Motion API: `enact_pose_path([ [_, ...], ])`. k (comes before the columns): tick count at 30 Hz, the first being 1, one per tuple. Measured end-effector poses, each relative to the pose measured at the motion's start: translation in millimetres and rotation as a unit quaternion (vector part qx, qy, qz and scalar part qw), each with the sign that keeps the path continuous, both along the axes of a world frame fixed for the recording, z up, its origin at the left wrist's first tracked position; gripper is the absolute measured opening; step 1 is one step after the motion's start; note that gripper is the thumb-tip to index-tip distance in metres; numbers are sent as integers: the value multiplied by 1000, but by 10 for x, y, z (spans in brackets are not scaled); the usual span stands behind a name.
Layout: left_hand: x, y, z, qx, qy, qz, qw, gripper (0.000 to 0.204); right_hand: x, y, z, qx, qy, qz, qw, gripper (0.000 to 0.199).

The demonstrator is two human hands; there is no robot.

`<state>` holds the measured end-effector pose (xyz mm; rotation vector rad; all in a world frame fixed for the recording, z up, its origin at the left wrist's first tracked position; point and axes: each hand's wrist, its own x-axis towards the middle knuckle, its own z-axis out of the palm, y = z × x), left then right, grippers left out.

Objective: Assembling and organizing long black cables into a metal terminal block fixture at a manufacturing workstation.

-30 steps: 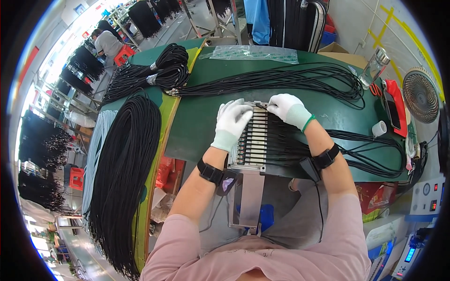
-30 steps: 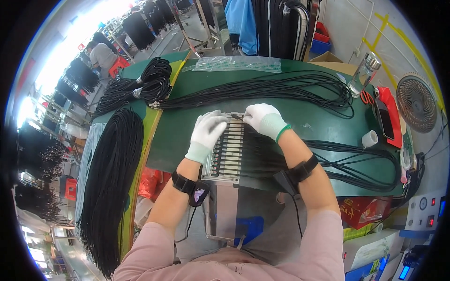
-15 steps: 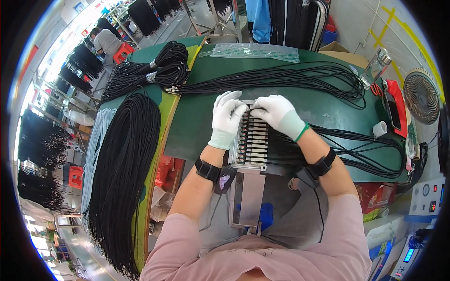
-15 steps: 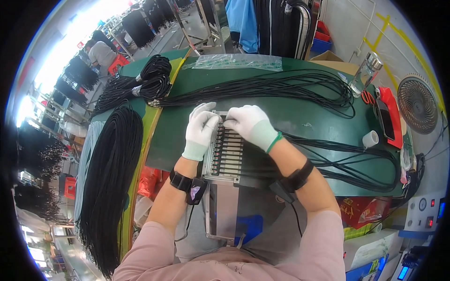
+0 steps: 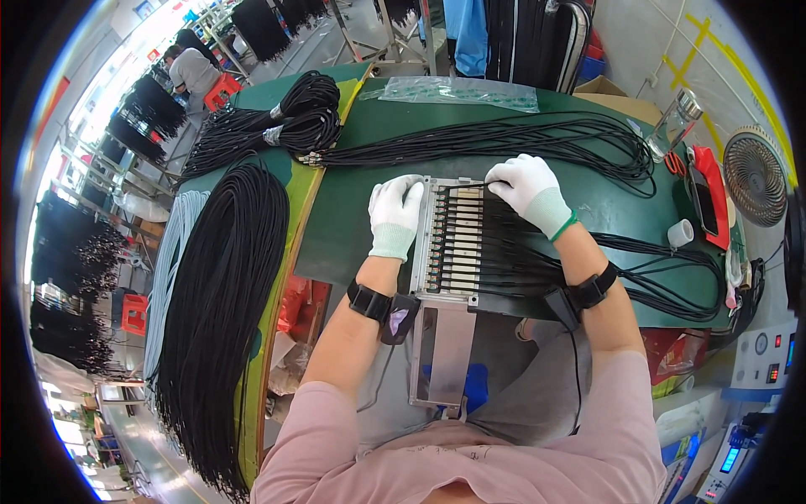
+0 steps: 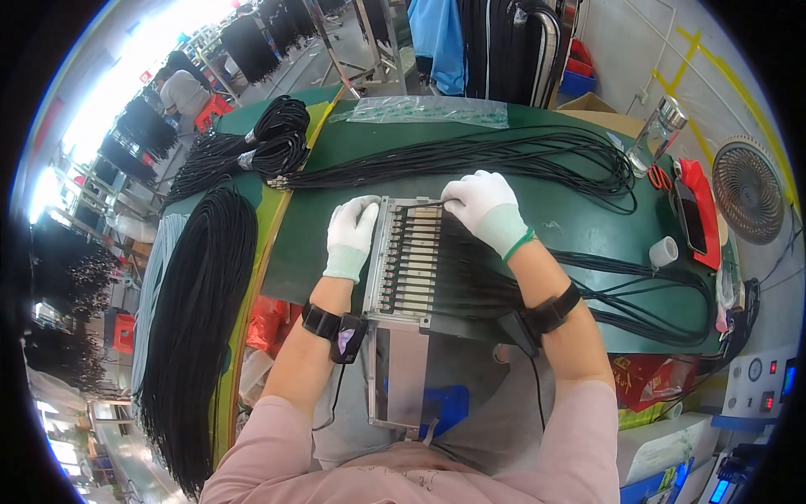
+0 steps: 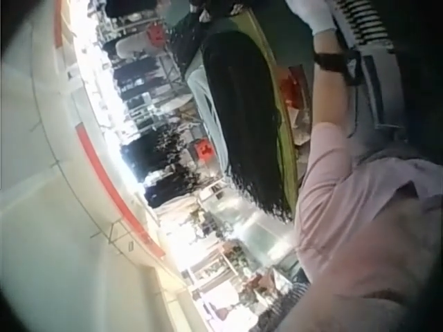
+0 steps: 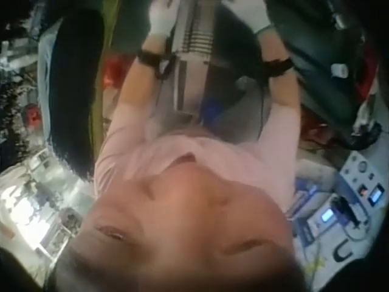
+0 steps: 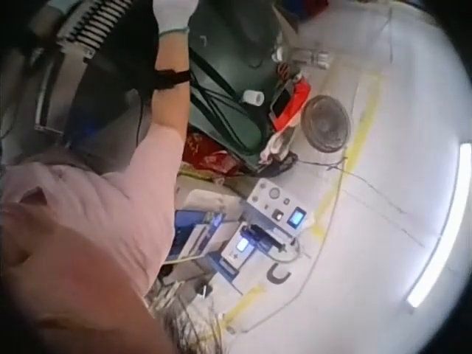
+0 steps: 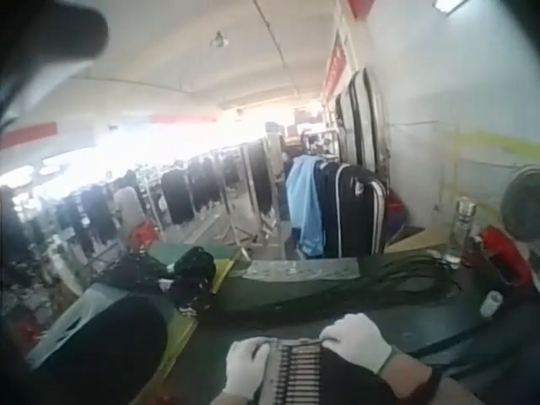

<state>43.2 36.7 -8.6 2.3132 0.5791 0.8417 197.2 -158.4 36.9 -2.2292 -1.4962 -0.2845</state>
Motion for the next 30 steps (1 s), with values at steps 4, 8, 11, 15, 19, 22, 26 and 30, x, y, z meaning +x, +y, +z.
enact_pose_path([
  [4,-4,24,-27,26,-15,-7,1000,20,14,-7,-11,-14,-14,-7,1000,8],
  [8,-30,44,-23,41,20,-19,999,24,-7,10,-15,-32,-14,-9,999,8],
  [11,-25,21,13,31,29,-22,999,24,-40,19,-31,-41,0,2,999,10],
  [15,-17,26,-7,29,30,-24,999,24,-110,60,-105,-16,32,52,998,11],
  [19,31,7,-73,45,-8,-29,999,22,-202,73,-81,-27,-102,26,994,14],
  [22,74,10,-17,62,-26,-30,997,22,-336,60,-91,-28,-176,-12,984,19],
  [26,-173,184,10,74,19,-44,996,25,-395,336,-96,21,-167,61,984,22],
  [30,-332,-8,-159,132,-92,-114,980,24,-567,-30,-53,55,-104,85,989,31],
])
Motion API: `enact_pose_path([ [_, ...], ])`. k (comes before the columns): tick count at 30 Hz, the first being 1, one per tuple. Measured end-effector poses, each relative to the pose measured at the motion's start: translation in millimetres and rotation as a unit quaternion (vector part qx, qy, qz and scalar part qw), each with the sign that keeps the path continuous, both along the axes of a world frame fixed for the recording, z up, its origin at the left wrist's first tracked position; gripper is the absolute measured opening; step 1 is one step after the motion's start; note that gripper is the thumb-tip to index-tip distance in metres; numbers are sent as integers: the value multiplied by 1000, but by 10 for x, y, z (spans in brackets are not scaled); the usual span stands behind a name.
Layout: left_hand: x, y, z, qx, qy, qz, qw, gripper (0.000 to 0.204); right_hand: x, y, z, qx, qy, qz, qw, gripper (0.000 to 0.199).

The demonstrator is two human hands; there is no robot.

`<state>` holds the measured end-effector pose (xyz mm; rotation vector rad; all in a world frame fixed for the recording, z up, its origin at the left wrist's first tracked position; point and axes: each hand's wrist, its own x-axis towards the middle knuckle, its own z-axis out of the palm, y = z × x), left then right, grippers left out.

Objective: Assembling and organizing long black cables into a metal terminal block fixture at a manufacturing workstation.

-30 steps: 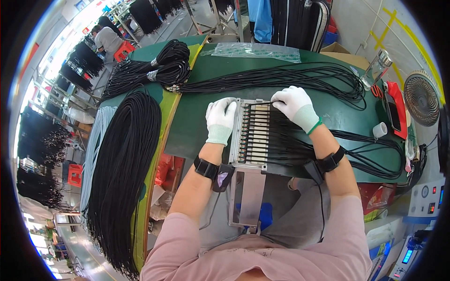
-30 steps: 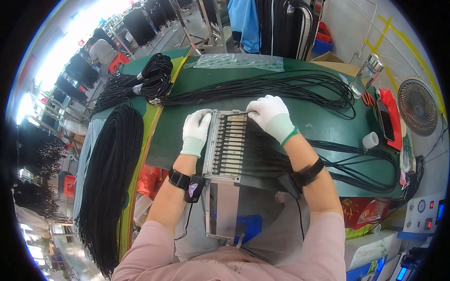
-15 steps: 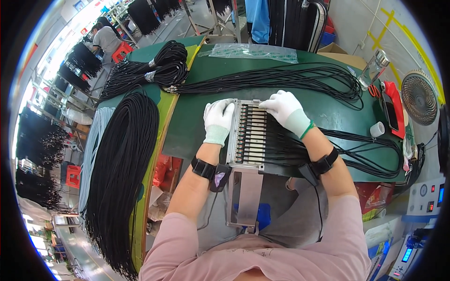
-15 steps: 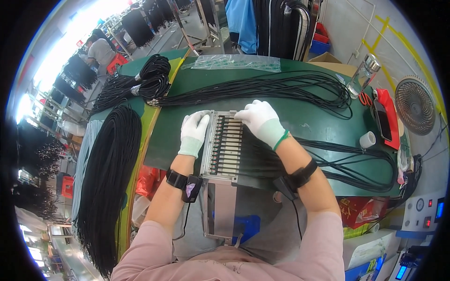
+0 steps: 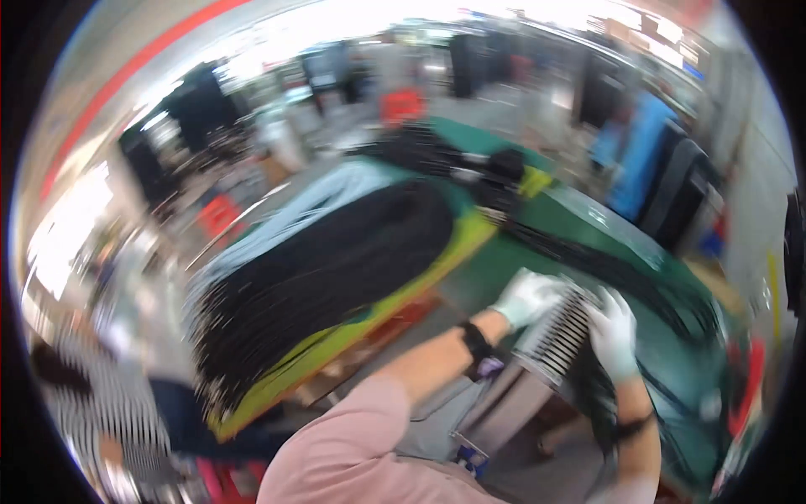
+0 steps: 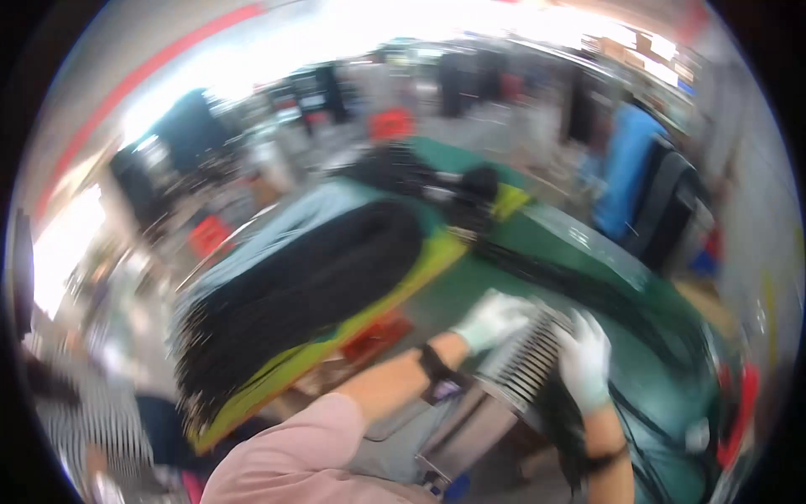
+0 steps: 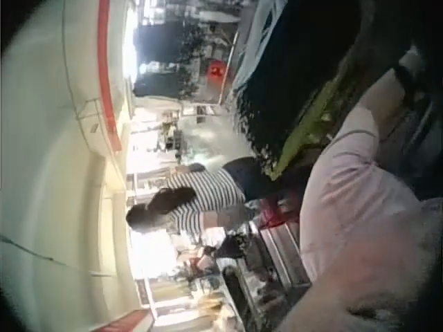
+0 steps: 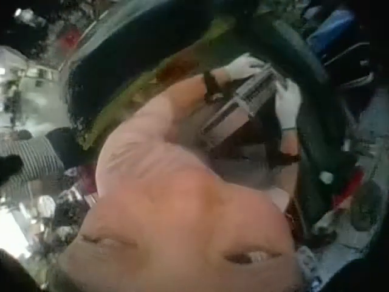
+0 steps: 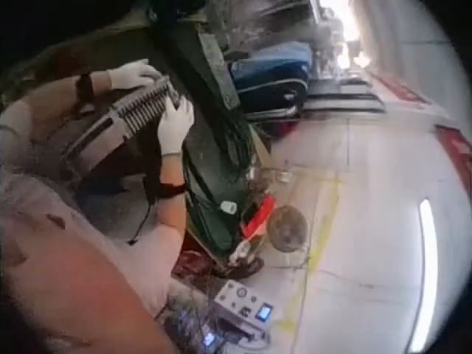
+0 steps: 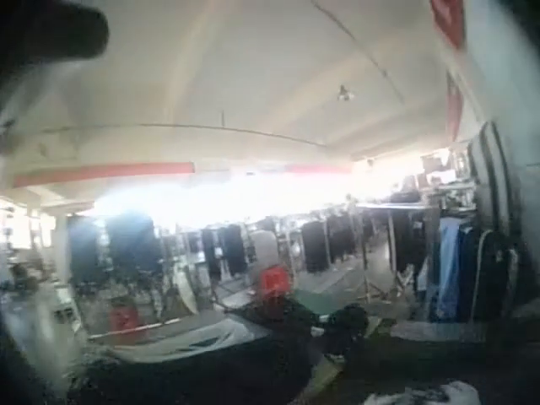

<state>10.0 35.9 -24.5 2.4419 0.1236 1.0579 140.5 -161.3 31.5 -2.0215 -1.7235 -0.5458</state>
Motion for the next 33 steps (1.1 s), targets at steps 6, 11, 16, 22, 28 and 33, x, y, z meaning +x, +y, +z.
enact_pose_path([
  [6,-791,90,-41,-45,160,20,986,37,-1113,-574,431,-201,55,189,960,63],
  [11,-1038,63,-23,45,137,48,988,42,-1527,-526,25,-222,-38,295,929,64],
  [16,-892,111,-363,71,69,57,993,43,-1426,-415,-5,-59,-108,309,943,48],
  [22,-850,102,-320,80,67,55,993,46,-662,-417,-176,85,484,52,869,50],
  [28,-829,74,-393,66,54,49,995,45,471,-67,-237,73,531,13,844,51],
  [33,-829,84,-401,63,58,64,994,45,431,87,-152,-200,216,-75,953,65],
])
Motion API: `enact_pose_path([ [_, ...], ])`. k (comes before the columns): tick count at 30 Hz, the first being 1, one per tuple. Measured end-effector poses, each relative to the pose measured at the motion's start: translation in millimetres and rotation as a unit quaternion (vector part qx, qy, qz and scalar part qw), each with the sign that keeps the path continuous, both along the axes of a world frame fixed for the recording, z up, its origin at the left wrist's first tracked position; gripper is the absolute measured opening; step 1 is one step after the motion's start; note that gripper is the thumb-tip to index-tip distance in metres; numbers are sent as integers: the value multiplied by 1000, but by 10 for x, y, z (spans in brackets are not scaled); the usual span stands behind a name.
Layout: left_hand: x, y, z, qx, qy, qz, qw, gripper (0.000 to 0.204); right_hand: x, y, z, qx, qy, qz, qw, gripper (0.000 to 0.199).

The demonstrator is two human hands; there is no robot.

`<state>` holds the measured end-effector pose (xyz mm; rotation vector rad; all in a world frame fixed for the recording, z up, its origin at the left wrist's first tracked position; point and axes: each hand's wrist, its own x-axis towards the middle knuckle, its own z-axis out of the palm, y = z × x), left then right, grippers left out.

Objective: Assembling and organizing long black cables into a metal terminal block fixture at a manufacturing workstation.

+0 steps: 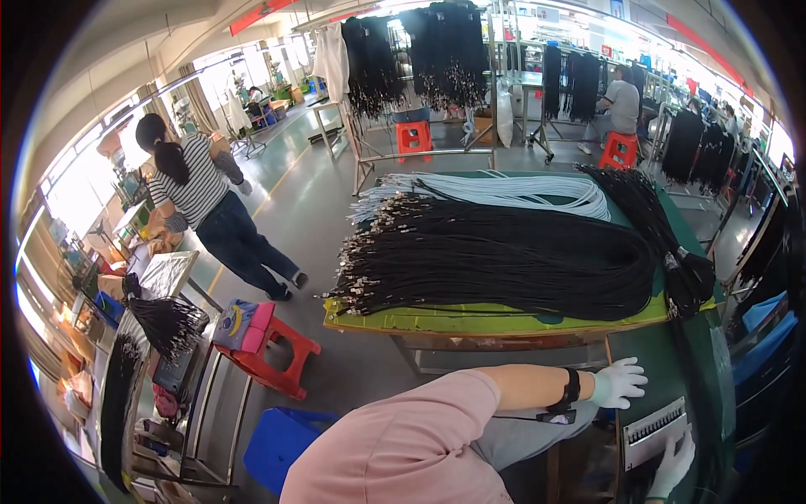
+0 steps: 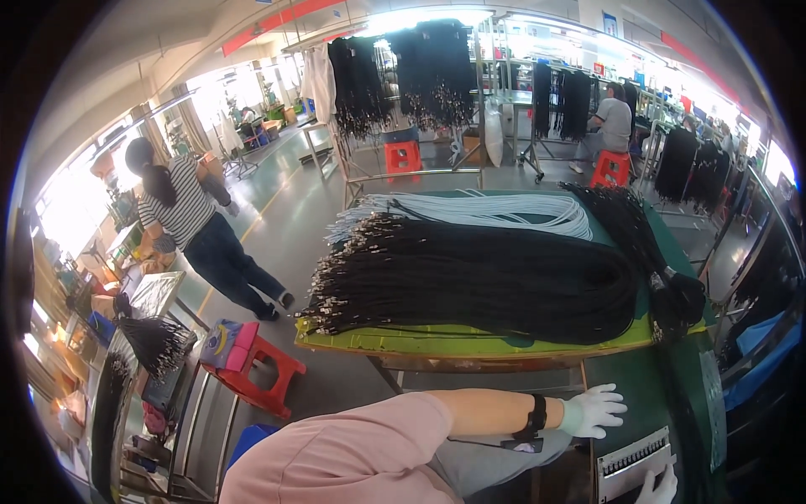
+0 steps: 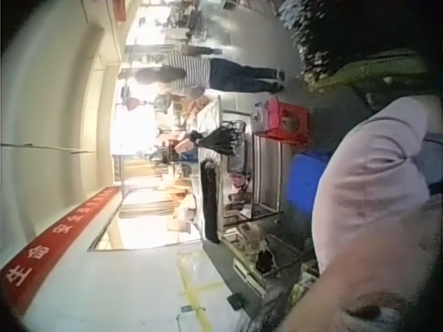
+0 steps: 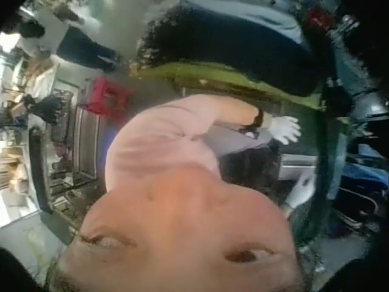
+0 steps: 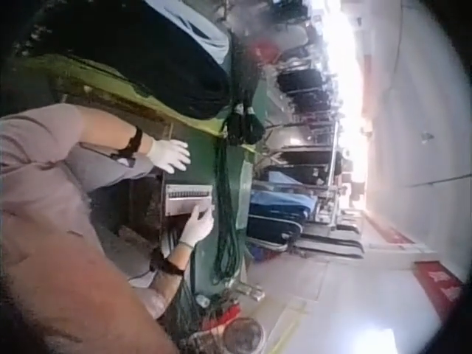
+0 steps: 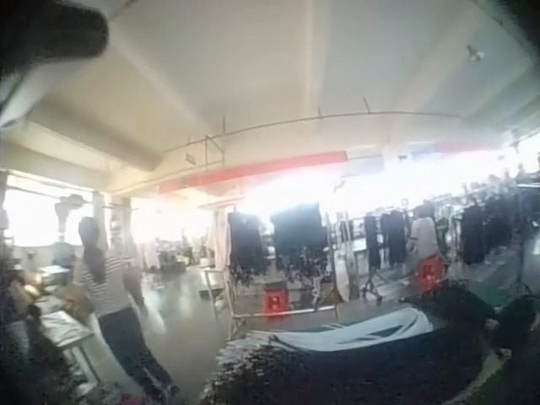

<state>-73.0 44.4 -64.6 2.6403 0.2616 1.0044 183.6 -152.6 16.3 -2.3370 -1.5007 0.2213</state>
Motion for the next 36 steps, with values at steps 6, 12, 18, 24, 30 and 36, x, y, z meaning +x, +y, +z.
enact_pose_path([
  [6,-29,27,-24,8,0,4,1000,43,-458,395,-470,-4,-295,90,951,72],
  [12,27,-51,368,4,64,-37,997,44,-88,481,-329,-13,-238,24,971,75],
  [18,-312,30,311,83,83,25,993,47,-547,731,-39,66,-177,56,980,73],
  [24,-212,-70,464,72,92,6,993,47,-494,561,-47,27,-172,-6,985,75],
  [30,-253,-141,531,55,82,-5,995,45,-574,515,53,-4,-169,-12,985,77],
  [36,-348,-179,609,36,52,-12,998,44,-630,520,27,1,-171,0,985,79],
])
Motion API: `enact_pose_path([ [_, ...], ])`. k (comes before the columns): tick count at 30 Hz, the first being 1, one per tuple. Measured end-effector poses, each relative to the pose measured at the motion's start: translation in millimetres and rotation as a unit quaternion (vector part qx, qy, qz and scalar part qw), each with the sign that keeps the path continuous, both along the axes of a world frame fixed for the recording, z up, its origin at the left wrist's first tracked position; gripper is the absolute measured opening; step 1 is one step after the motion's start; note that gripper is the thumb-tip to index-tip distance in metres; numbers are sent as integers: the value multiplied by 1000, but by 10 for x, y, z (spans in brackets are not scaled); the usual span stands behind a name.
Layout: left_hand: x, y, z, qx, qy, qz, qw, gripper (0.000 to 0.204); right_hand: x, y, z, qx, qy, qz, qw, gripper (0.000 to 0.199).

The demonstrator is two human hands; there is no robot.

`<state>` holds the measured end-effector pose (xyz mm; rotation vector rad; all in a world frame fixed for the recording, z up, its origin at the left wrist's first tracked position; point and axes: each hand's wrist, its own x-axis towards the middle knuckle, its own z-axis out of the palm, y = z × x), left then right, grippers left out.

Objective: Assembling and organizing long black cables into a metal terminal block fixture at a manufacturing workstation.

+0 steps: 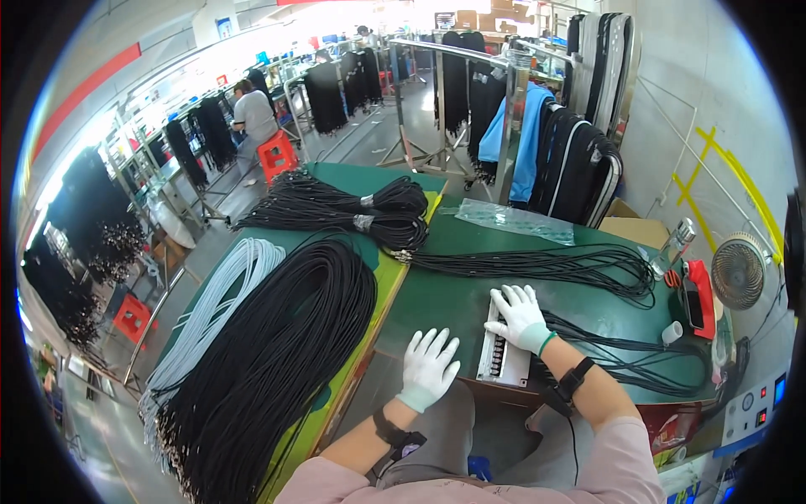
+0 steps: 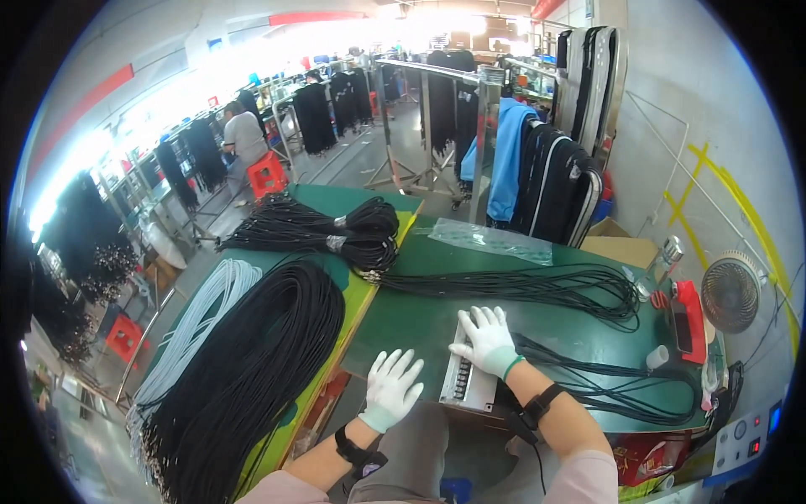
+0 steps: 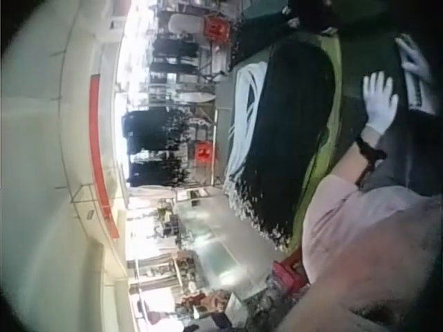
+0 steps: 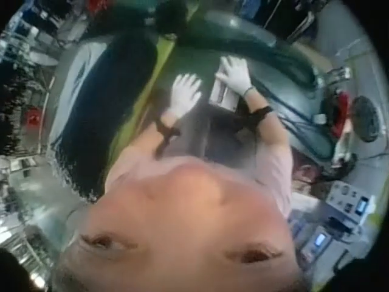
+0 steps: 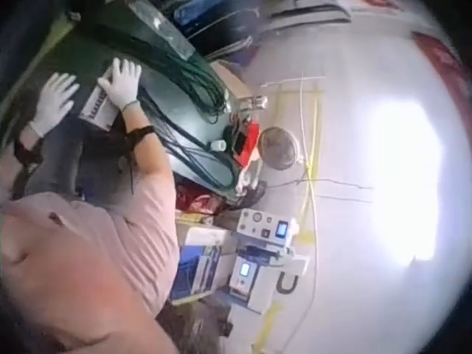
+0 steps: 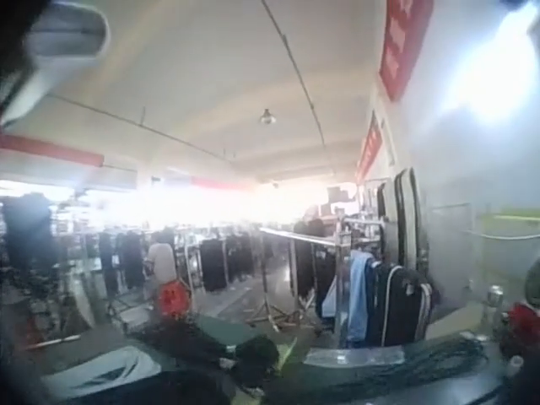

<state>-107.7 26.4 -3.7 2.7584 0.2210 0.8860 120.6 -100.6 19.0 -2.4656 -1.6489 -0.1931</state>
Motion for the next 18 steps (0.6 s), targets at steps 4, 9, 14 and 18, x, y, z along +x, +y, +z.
enact_pose_path([
  [4,-77,13,19,3,6,-10,1000,43,-81,-63,-30,38,25,-4,999,73],
  [9,106,-11,291,-14,155,3,988,40,-549,-487,990,214,370,129,895,34],
  [14,-75,328,-388,-87,35,-73,993,42,-1322,-1304,2425,306,211,388,844,17],
  [18,253,135,323,-217,-60,-28,974,31,-2011,-2443,2979,288,-20,276,917,17],
])
